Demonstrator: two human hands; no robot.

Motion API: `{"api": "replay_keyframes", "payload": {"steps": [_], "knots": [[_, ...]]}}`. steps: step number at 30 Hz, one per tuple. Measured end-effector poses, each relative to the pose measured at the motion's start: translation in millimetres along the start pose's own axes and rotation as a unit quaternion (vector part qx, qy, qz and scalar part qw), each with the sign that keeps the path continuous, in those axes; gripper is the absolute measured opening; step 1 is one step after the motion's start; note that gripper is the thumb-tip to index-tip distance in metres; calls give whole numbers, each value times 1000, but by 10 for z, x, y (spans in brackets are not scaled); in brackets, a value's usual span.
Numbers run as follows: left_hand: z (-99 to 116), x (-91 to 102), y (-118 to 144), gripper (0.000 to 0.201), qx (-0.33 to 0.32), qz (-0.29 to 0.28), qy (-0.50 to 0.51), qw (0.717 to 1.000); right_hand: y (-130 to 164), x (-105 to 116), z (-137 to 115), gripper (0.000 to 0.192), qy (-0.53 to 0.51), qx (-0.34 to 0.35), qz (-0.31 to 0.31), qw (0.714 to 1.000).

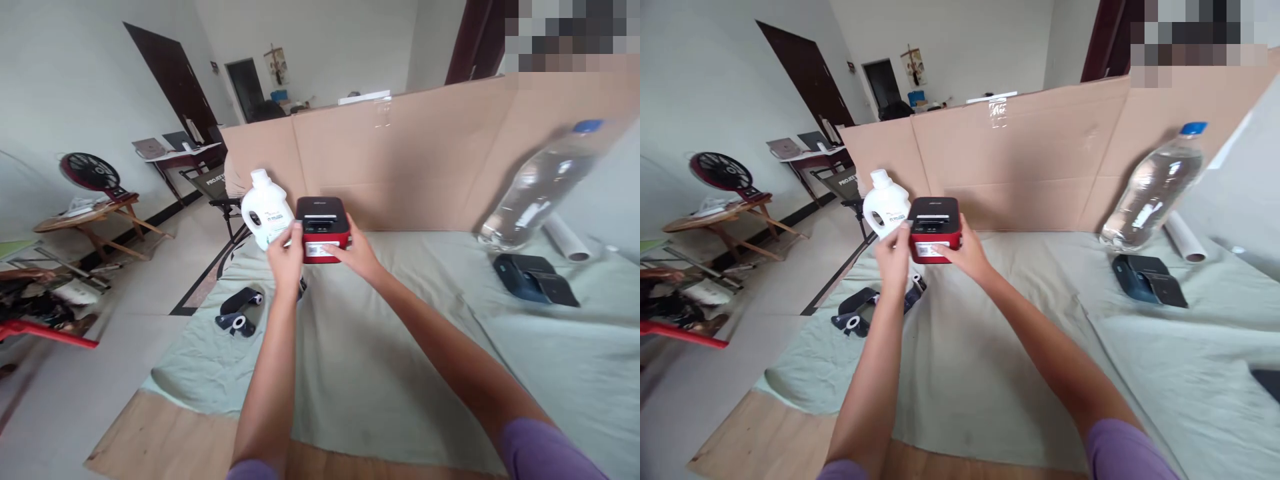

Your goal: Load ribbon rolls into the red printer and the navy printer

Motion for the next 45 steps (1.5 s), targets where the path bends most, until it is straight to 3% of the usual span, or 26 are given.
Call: {"api": "replay_keyframes", "payload": {"steps": [2,4,6,9,13,19,30,37,41,43,45], "knots": [[160,-421,358,44,-10,-42,68,997,308,507,84,97,39,-34,35,998],[167,-794,757,48,6,-93,117,989,679,936,180,99,85,-55,60,993],[104,-1069,1134,53,27,-139,147,979,1041,1237,289,98,128,-77,64,987],[-16,-1268,1561,54,53,-177,168,968,1459,1479,443,94,176,-113,61,976],[-106,-1270,1836,52,65,-185,178,964,1710,1531,518,91,203,-110,59,971],[-166,-1152,1961,54,97,-192,190,958,1792,1469,556,95,251,-98,65,961],[-41,-1063,1855,25,6,-236,103,966,1858,1471,573,95,231,-86,77,966],[-147,-1143,1772,24,14,-260,127,957,1821,1488,614,101,206,-124,65,969],[-96,-1093,1781,26,-25,-248,144,958,1856,1469,533,105,218,-104,63,968],[-70,-1063,1791,28,-41,-243,138,959,1850,1477,434,98,234,-71,60,968],[-79,-1050,1798,31,-35,-241,131,961,1779,1512,312,73,248,-33,57,966]]}}
Point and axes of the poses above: each hand's wrist, its own y-axis away from the middle knuckle, its own x-axis out of the back of the hand, z = x × y, the point moved 9 cm from there along -y, towards the middle knuckle, and after that the axes turned 3 degrees about -x, right-handed, at the moved point
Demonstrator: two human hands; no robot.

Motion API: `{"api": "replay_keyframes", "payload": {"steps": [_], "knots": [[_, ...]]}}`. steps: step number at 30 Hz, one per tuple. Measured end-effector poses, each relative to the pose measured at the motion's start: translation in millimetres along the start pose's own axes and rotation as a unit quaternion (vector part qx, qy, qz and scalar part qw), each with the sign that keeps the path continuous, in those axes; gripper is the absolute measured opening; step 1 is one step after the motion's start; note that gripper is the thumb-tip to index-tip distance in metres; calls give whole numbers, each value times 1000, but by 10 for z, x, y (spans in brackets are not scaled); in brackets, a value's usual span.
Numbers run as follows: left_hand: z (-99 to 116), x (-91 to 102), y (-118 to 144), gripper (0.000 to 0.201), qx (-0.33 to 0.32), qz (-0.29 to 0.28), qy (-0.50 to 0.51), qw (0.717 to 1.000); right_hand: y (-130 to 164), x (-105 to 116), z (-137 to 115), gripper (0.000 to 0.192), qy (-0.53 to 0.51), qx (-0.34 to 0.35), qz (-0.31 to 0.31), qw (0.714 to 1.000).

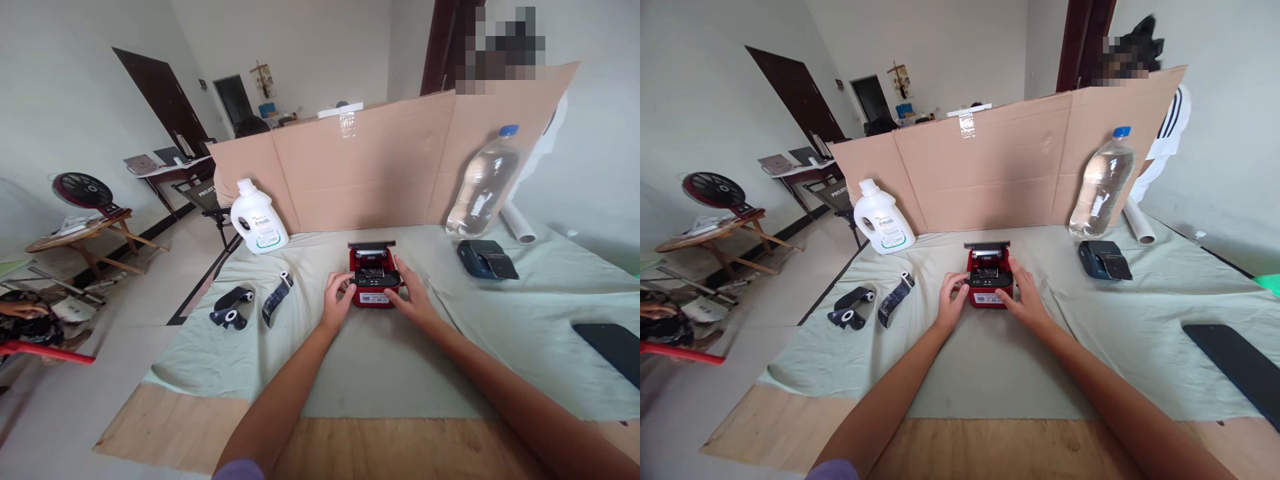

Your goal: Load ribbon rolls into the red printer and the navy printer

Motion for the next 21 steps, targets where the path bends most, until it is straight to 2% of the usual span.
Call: {"api": "replay_keyframes", "payload": {"steps": [2,3,7,10,12,17,21], "knots": [[-47,-10,9,36,28,-3,12,1000,-179,80,-46,47,15,11,3,1000],[-74,-23,14,38,43,-6,23,999,-314,105,-37,41,26,-1,0,1000],[-127,-59,19,44,61,-15,40,997,-967,2,51,30,76,-70,-73,992],[-152,-60,16,45,55,-13,39,998,-1260,-154,136,21,112,-130,-140,975],[-168,-61,12,44,53,-13,44,998,-1280,-186,168,18,112,-161,-152,969],[-176,-81,1,43,57,-22,51,997,-1025,-111,147,18,74,-202,-110,970],[-156,-78,-4,44,57,-23,47,997,-895,-166,124,18,-86,-251,-114,957]]}}
Point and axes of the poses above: each hand's wrist, its own y-axis away from the middle knuckle, its own x-axis out of the back of the hand, z = x × y, the point moved 9 cm from there along -y, towards the middle knuckle, and after that the axes turned 3 degrees about -x, right-handed, at the moved point
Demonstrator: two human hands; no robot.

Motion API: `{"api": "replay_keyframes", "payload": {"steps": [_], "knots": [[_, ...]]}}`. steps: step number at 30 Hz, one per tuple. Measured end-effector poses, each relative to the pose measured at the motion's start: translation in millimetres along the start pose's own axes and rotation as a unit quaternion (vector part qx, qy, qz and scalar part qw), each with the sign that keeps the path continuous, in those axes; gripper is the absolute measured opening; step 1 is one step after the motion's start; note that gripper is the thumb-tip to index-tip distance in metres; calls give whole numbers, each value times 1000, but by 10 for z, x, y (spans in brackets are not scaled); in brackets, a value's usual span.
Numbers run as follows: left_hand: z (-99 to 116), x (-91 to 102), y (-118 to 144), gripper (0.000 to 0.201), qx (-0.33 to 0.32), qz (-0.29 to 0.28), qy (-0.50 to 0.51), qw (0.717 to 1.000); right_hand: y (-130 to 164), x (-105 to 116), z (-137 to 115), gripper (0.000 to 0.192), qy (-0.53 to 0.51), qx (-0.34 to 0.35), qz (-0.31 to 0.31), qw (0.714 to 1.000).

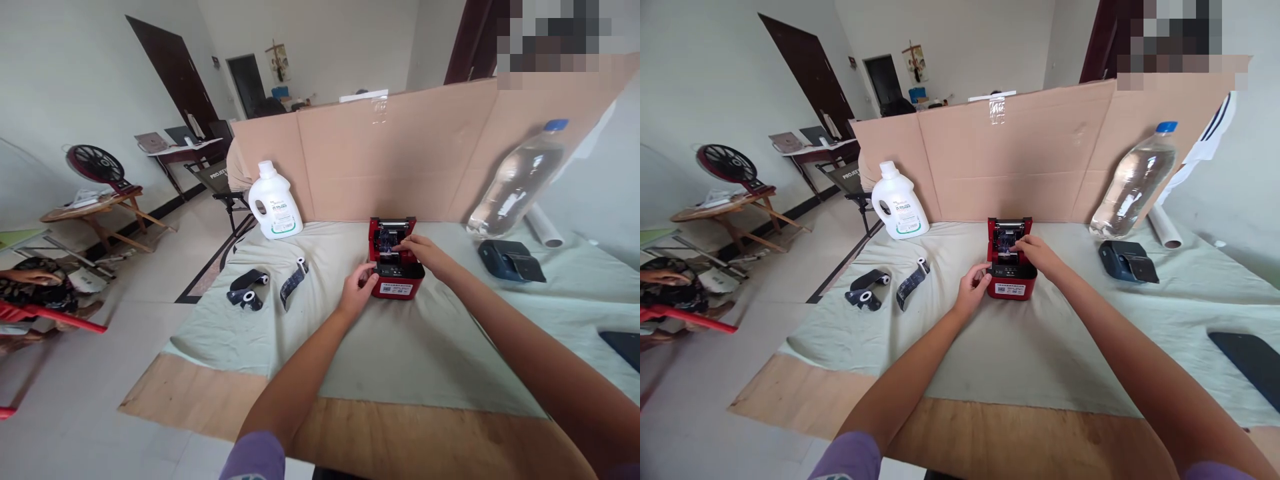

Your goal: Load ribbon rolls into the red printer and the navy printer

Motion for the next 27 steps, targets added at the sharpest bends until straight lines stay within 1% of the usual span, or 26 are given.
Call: {"api": "replay_keyframes", "payload": {"steps": [1,2,3,5,6,7,9,10,12,14,16,17,18,19,20,21,23,25,27], "knots": [[7,0,1,43,-2,0,1,1000,-2,-2,-5,16,-24,-4,-3,1000],[12,-2,2,42,-5,-1,4,1000,-12,16,-16,15,-23,-5,7,1000],[14,-4,3,42,-7,-3,7,1000,-28,48,-30,14,2,-4,28,1000],[8,-12,5,41,-9,-8,12,1000,-63,83,-84,16,88,8,66,994],[0,-15,5,41,-8,-9,13,1000,-81,61,-114,18,131,15,72,989],[-9,-17,4,41,-6,-11,13,1000,-99,8,-137,20,167,21,66,984],[-22,-18,2,41,-5,-11,15,1000,-119,-109,-157,23,212,23,48,976],[-23,-18,0,41,-6,-11,17,1000,-118,-138,-153,22,224,16,52,973],[-21,-19,-5,40,-9,-10,22,1000,-92,-128,-126,20,213,-5,74,974],[-18,-20,-8,39,-12,-10,24,1000,-52,-103,-100,21,139,-10,74,988],[-18,-18,-9,37,-12,-8,23,1000,-26,-103,-103,23,54,6,36,998],[-19,-18,-8,37,-12,-8,23,1000,-23,-102,-118,24,41,17,15,999],[-18,-18,-6,36,-12,-9,23,1000,-30,-102,-140,23,56,27,-3,998],[-17,-18,-5,35,-13,-10,23,1000,-47,-111,-173,21,100,39,-20,994],[-13,-18,-3,35,-14,-11,24,1000,-74,-138,-216,19,162,55,-39,984],[-7,-17,-1,34,-16,-11,24,1000,-106,-193,-265,18,232,74,-62,968],[9,-15,2,34,-21,-12,24,999,-177,-365,-329,27,358,101,-123,920],[20,-12,2,35,-24,-11,23,999,-251,-549,-309,35,450,84,-186,869],[16,-12,0,36,-22,-10,21,999,-313,-693,-252,34,505,41,-228,831]]}}
Point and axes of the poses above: each hand's wrist, its own y-axis away from the middle knuckle, its own x-axis out of the back of the hand, z = x × y, the point moved 9 cm from there along -y, towards the middle knuckle, and after that the axes turned 3 degrees about -x, right-handed, at the moved point
